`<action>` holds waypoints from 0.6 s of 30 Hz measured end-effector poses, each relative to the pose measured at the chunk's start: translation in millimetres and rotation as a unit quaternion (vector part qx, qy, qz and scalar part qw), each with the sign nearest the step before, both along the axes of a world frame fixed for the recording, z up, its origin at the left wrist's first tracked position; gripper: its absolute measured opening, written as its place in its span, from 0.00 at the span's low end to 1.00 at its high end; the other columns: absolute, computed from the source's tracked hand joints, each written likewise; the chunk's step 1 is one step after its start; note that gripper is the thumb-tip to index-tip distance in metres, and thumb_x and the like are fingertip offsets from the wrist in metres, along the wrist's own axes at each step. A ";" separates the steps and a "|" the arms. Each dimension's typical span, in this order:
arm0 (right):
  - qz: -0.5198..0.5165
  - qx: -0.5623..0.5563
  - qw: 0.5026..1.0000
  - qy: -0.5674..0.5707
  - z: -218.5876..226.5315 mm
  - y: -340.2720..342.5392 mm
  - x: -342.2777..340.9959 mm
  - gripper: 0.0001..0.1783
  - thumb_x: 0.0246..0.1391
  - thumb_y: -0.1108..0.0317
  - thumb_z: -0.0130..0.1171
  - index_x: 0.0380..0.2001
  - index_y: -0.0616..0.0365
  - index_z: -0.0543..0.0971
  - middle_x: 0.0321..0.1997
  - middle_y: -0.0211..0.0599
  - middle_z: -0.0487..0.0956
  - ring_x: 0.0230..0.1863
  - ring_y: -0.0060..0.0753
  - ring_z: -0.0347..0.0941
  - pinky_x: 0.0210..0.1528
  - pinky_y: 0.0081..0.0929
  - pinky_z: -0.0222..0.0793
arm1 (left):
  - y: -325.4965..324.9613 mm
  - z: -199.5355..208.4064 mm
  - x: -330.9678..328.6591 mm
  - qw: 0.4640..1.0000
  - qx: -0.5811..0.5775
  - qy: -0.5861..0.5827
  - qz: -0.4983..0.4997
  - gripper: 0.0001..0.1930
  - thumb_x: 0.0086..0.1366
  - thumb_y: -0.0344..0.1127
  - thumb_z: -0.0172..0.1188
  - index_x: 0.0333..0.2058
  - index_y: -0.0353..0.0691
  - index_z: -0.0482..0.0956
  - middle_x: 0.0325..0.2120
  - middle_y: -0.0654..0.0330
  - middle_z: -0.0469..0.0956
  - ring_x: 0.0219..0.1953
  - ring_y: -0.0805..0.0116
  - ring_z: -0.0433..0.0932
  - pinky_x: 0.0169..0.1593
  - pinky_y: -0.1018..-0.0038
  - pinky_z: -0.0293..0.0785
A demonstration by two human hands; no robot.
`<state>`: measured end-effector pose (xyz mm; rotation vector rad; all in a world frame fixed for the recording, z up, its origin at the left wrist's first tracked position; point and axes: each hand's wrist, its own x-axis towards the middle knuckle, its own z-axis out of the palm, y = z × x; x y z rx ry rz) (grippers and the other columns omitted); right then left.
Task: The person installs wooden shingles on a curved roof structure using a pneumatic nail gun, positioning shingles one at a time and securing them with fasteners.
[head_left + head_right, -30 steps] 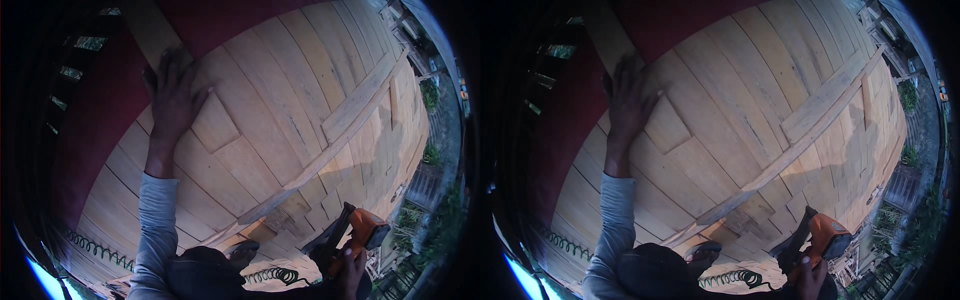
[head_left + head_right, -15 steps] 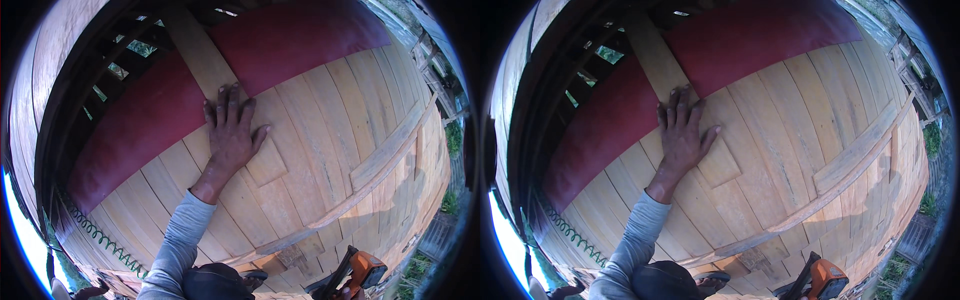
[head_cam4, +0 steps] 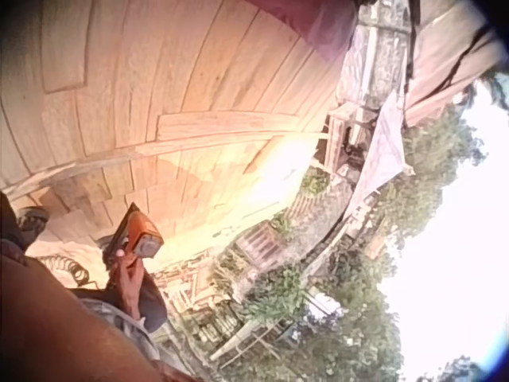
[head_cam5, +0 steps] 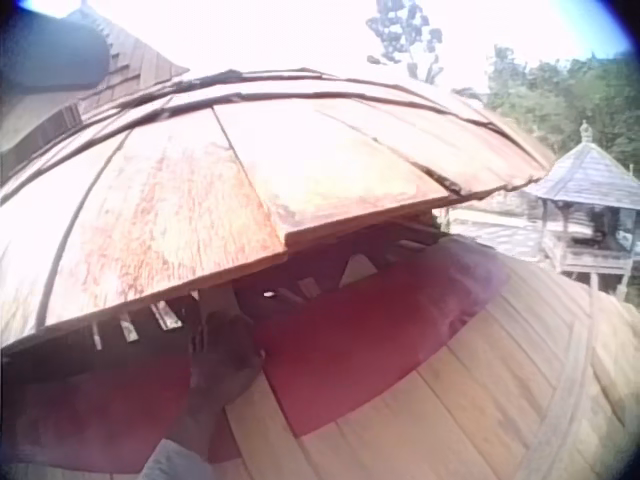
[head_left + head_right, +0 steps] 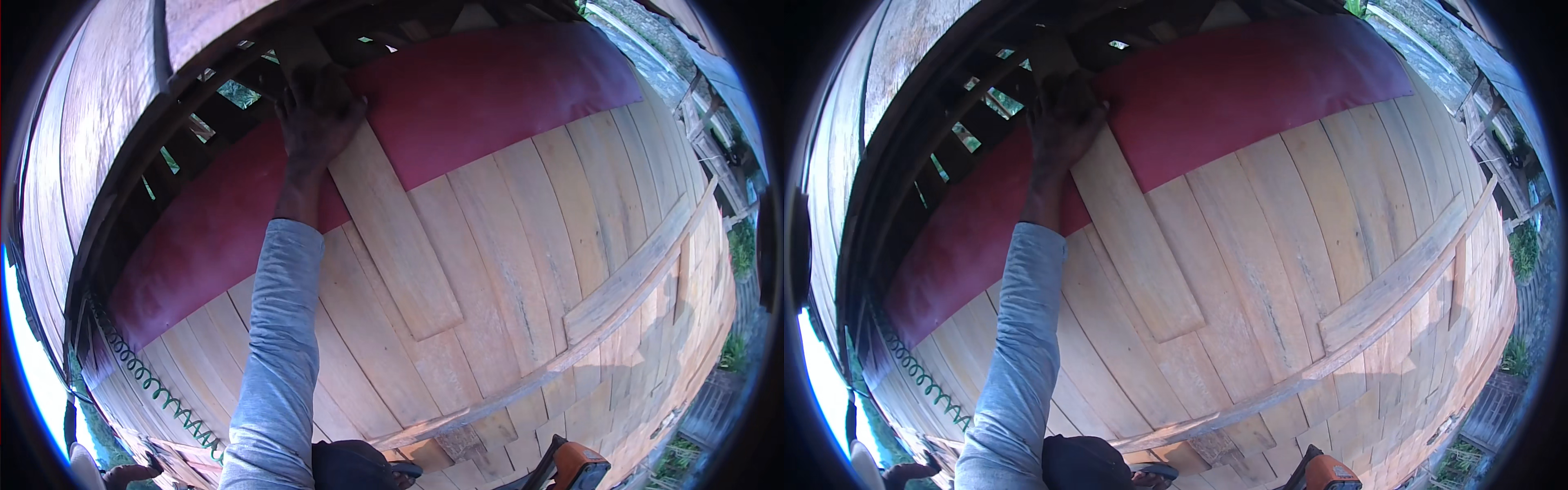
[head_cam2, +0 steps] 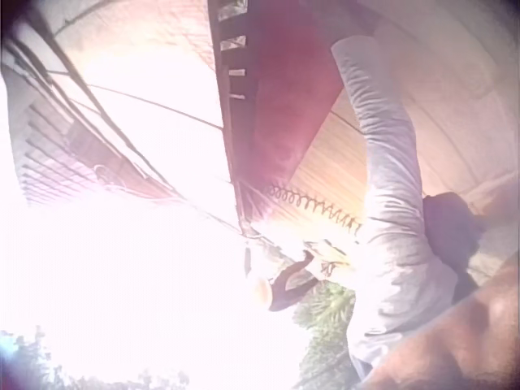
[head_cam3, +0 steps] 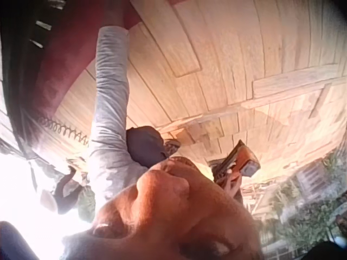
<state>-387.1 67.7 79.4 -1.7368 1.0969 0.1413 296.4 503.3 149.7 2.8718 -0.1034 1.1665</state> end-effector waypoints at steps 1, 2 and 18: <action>0.005 -0.039 0.999 -0.008 -11.7 -2.9 -14.7 0.21 0.66 0.66 0.60 0.57 0.53 0.68 0.23 0.30 0.74 0.18 0.17 0.63 0.19 0.17 0.58 | 1.9 2.1 6.4 0.999 -0.015 -0.012 -0.033 0.34 0.57 0.57 0.64 0.63 0.60 0.70 0.66 0.48 0.61 0.69 0.45 0.60 0.68 0.45 0.58; 0.005 -0.064 0.998 -0.015 -18.4 -7.1 -27.8 0.22 0.65 0.66 0.61 0.59 0.53 0.67 0.24 0.30 0.74 0.18 0.17 0.63 0.19 0.17 0.58 | 0.2 3.0 9.3 0.999 -0.020 -0.012 -0.036 0.34 0.57 0.57 0.64 0.63 0.60 0.70 0.66 0.48 0.61 0.69 0.45 0.60 0.68 0.45 0.58; 0.051 0.028 0.996 0.073 24.9 20.3 32.9 0.27 0.66 0.59 0.60 0.63 0.51 0.64 0.23 0.24 0.70 0.18 0.15 0.61 0.19 0.16 0.55 | 9.1 20.3 27.7 0.985 0.032 -0.106 -0.134 0.17 0.56 0.43 0.66 0.43 0.46 0.82 0.45 0.57 0.79 0.55 0.52 0.73 0.62 0.57 0.68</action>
